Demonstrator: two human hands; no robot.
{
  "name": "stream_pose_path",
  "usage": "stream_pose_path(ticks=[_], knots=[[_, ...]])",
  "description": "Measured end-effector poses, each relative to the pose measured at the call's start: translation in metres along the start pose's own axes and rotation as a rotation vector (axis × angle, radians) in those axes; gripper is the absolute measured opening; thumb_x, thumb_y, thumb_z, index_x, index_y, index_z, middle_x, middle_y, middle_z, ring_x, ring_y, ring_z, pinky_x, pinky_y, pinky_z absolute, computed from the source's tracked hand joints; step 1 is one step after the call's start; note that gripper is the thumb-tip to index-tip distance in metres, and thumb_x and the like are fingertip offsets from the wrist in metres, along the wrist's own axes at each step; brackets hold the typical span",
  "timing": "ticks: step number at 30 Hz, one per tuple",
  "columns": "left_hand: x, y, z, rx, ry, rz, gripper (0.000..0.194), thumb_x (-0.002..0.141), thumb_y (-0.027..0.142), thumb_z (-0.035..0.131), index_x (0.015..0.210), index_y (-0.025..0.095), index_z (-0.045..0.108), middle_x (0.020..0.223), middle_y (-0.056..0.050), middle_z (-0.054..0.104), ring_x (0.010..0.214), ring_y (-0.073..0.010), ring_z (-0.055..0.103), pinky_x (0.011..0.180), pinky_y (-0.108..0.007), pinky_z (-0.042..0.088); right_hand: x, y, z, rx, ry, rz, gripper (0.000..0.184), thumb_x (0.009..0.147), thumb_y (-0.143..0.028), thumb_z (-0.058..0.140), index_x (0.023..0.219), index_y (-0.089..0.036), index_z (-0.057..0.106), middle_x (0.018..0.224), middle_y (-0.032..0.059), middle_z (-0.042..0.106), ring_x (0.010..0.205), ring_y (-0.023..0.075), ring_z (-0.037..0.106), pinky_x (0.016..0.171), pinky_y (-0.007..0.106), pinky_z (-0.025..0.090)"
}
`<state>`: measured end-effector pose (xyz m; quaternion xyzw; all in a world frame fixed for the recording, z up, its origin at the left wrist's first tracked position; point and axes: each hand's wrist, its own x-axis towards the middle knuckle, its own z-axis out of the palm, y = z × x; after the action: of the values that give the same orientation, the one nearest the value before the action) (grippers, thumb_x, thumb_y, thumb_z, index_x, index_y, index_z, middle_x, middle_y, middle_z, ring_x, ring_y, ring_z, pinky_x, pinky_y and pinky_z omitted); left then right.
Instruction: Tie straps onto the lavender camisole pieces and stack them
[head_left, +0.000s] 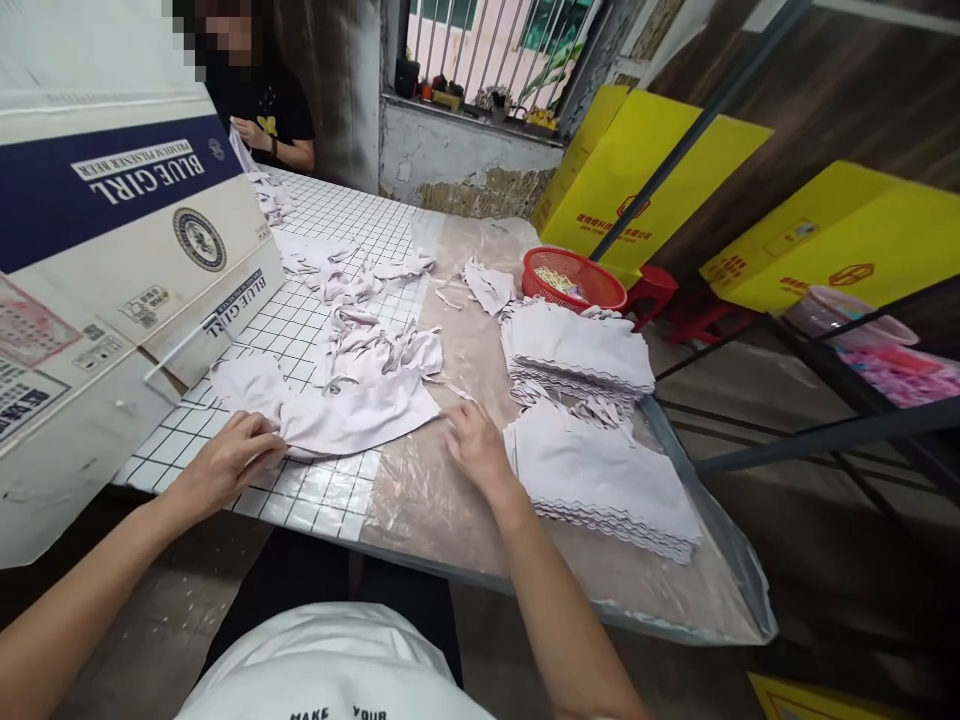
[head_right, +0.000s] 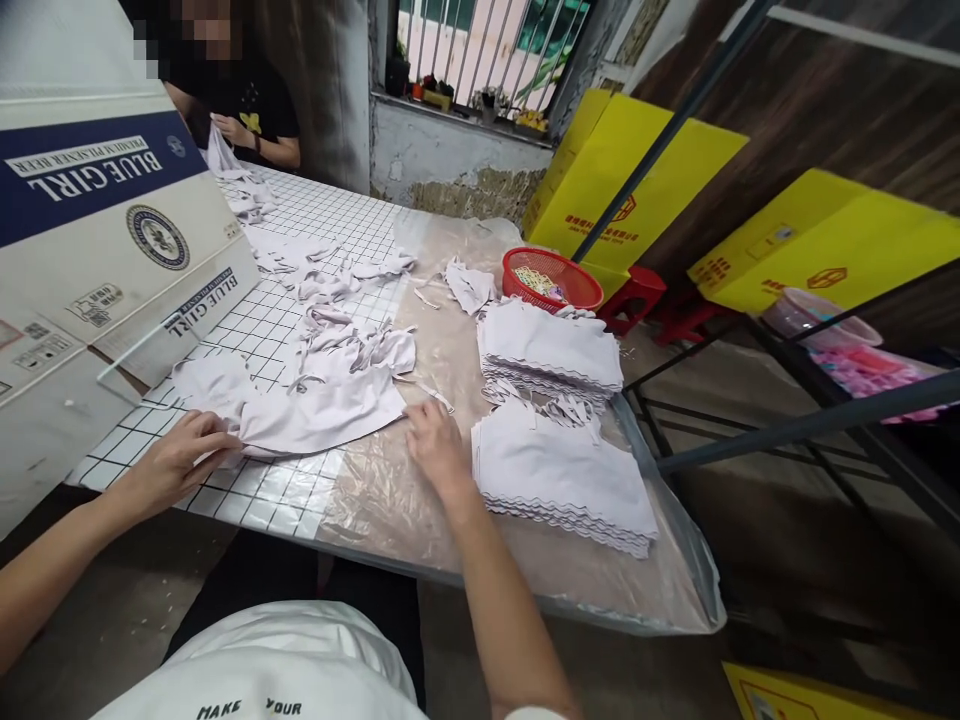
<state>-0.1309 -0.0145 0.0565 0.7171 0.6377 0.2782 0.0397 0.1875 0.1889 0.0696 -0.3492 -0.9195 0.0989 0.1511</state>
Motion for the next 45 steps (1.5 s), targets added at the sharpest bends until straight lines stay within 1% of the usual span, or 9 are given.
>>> stream_pose_path(ticks=[5,8,12,16,21,24,28,39,45], knots=[[-0.002,0.012,0.004,-0.034,0.153,-0.09,0.022,0.096,0.03,0.046,0.087,0.023,0.065,0.066,-0.002,0.059,0.065,-0.0179,0.051,0.06,-0.028,0.043,0.043,-0.006,0.018,-0.17,-0.136,-0.004,0.02,0.091,-0.01,0.05,0.095,-0.019,0.068,0.105,0.0138,0.067,0.101,0.0271,0.058,0.084,0.036,0.045],[-0.007,0.02,-0.003,-0.039,0.162,-0.114,0.022,0.096,0.029,0.046,0.088,0.023,0.065,0.064,-0.002,0.06,0.062,-0.0176,0.049,0.06,-0.029,0.043,0.035,0.001,0.005,-0.022,-0.03,0.07,0.02,0.092,-0.013,0.048,0.091,-0.019,0.068,0.096,0.0114,0.069,0.093,0.0238,0.062,0.081,0.032,0.046],[-0.024,0.03,-0.014,-0.022,0.124,-0.082,0.02,0.095,0.024,0.047,0.091,0.023,0.067,0.063,-0.002,0.056,0.063,-0.018,0.048,0.06,-0.03,0.042,-0.027,0.008,-0.019,0.186,0.146,0.208,0.019,0.092,-0.024,0.048,0.089,-0.021,0.066,0.083,0.0065,0.07,0.075,0.0209,0.065,0.071,0.03,0.047],[-0.052,0.047,-0.006,-0.134,-0.061,-0.056,0.018,0.094,0.021,0.049,0.093,0.025,0.067,0.078,-0.004,0.062,0.073,-0.0176,0.056,0.064,-0.028,0.046,-0.111,-0.001,-0.013,0.286,-0.011,0.336,0.02,0.09,-0.033,0.049,0.083,-0.022,0.065,0.07,0.0043,0.068,0.061,0.0205,0.064,0.059,0.03,0.048],[-0.079,0.067,0.017,-0.202,-0.018,-0.477,0.024,0.093,0.04,0.05,0.081,0.021,0.057,0.074,-0.001,0.06,0.065,-0.0154,0.055,0.059,-0.026,0.046,-0.161,-0.01,-0.002,0.456,0.006,0.572,0.031,0.091,-0.046,0.048,0.099,-0.022,0.064,0.081,0.0069,0.071,0.054,0.0206,0.065,0.052,0.032,0.051],[-0.076,0.072,0.029,-0.105,0.073,-0.71,0.034,0.09,0.052,0.051,0.076,0.021,0.054,0.068,0.001,0.056,0.057,-0.0147,0.051,0.054,-0.026,0.041,-0.155,-0.011,-0.001,0.428,-0.003,0.636,0.036,0.089,-0.056,0.049,0.09,-0.023,0.063,0.075,0.0056,0.07,0.055,0.0213,0.065,0.053,0.032,0.051],[-0.051,0.074,0.041,0.049,0.169,-0.734,0.034,0.086,0.055,0.054,0.078,0.022,0.053,0.076,-0.002,0.057,0.068,-0.0186,0.055,0.056,-0.027,0.04,-0.139,-0.019,0.008,0.309,-0.028,0.626,0.038,0.087,-0.059,0.051,0.08,-0.023,0.061,0.065,0.0029,0.064,0.059,0.0214,0.062,0.056,0.031,0.047],[-0.02,0.046,0.027,-0.172,0.054,-1.03,0.028,0.081,0.047,0.046,0.074,0.021,0.055,0.059,0.0,0.055,0.055,-0.0176,0.051,0.054,-0.028,0.039,-0.126,-0.032,0.018,0.353,-0.014,0.64,0.036,0.081,-0.058,0.059,0.081,-0.022,0.057,0.084,0.005,0.064,0.073,0.0199,0.06,0.066,0.031,0.046],[-0.023,0.045,0.025,-0.112,0.048,-1.102,0.05,0.07,0.058,0.06,0.101,0.018,0.06,0.092,-0.01,0.069,0.076,-0.0258,0.062,0.064,-0.033,0.046,-0.114,-0.038,0.029,0.245,-0.007,0.64,0.032,0.086,-0.053,0.055,0.076,-0.023,0.053,0.073,0.003,0.061,0.073,0.0202,0.06,0.064,0.03,0.042]])
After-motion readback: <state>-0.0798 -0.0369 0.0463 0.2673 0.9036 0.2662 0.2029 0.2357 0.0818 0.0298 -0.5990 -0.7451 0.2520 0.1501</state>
